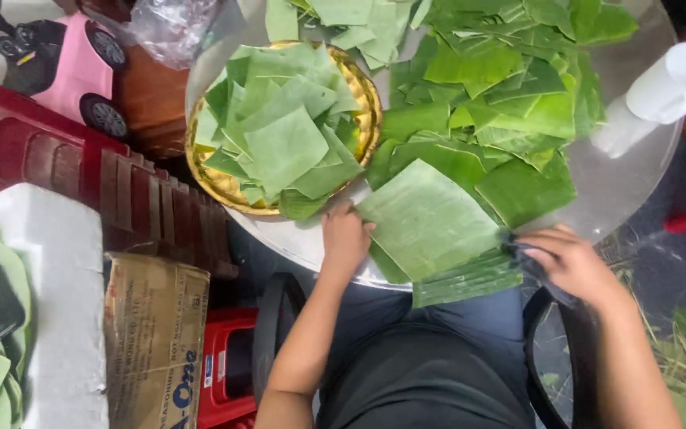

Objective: A person is cleaning banana leaves by wiping them with a cloth and stacking them on a metal table.

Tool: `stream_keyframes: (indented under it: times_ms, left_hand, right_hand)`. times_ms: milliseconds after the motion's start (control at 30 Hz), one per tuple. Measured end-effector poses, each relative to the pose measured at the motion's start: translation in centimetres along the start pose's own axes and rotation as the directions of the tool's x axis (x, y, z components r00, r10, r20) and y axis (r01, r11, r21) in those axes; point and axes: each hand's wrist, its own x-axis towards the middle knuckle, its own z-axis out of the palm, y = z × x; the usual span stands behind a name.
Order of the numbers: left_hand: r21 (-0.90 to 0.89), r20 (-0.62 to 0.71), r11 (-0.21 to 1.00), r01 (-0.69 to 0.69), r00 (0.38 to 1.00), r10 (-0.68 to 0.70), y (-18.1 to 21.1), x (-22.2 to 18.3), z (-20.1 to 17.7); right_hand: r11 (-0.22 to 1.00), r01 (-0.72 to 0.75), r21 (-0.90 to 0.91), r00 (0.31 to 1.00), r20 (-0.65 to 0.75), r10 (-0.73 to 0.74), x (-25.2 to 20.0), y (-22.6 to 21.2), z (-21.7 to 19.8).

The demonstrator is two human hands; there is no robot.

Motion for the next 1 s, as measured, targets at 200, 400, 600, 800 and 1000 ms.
stream_keyframes:
  times_ms: [200, 400, 600, 800, 1000]
  left_hand:
    - [-0.036, -0.107, 0.999, -0.034, 0.994, 0.030, -0.9, 0.6, 0.5]
    - [-0.342, -0.176, 0.931, -0.130, 0.982, 0.073, -2.9, 2.4, 1.9]
    - [-0.522, -0.219, 0.808, 0.273, 0.873, -0.437, -5.2, 4.6, -12.1]
    - [-0.820, -0.321, 0.524, 0.230, 0.573, -0.754, -14.3, 9.6, -17.1]
    - [-0.639, -0.315, 0.575, 0.510, 0.509, -0.801, -24.7, 13.6, -9.0]
  right_hand:
    - [0.707, -0.234, 0.667, 0.794, -0.289, 0.535, -7.1, 5.9, 1.2]
    - [0.651, -0.250, 0.716, 0.711, -0.321, 0.626, -9.1, 8.5, 3.8]
    - [0.650, -0.267, 0.712, 0.691, -0.329, 0.644, -8.7, 8.4, 3.7]
    - [0.613, -0.271, 0.742, 0.689, -0.296, 0.662, -8.3, 8.1, 4.8]
    - [0.586, -0.278, 0.761, 0.695, -0.262, 0.670, -7.5, 6.7, 5.3]
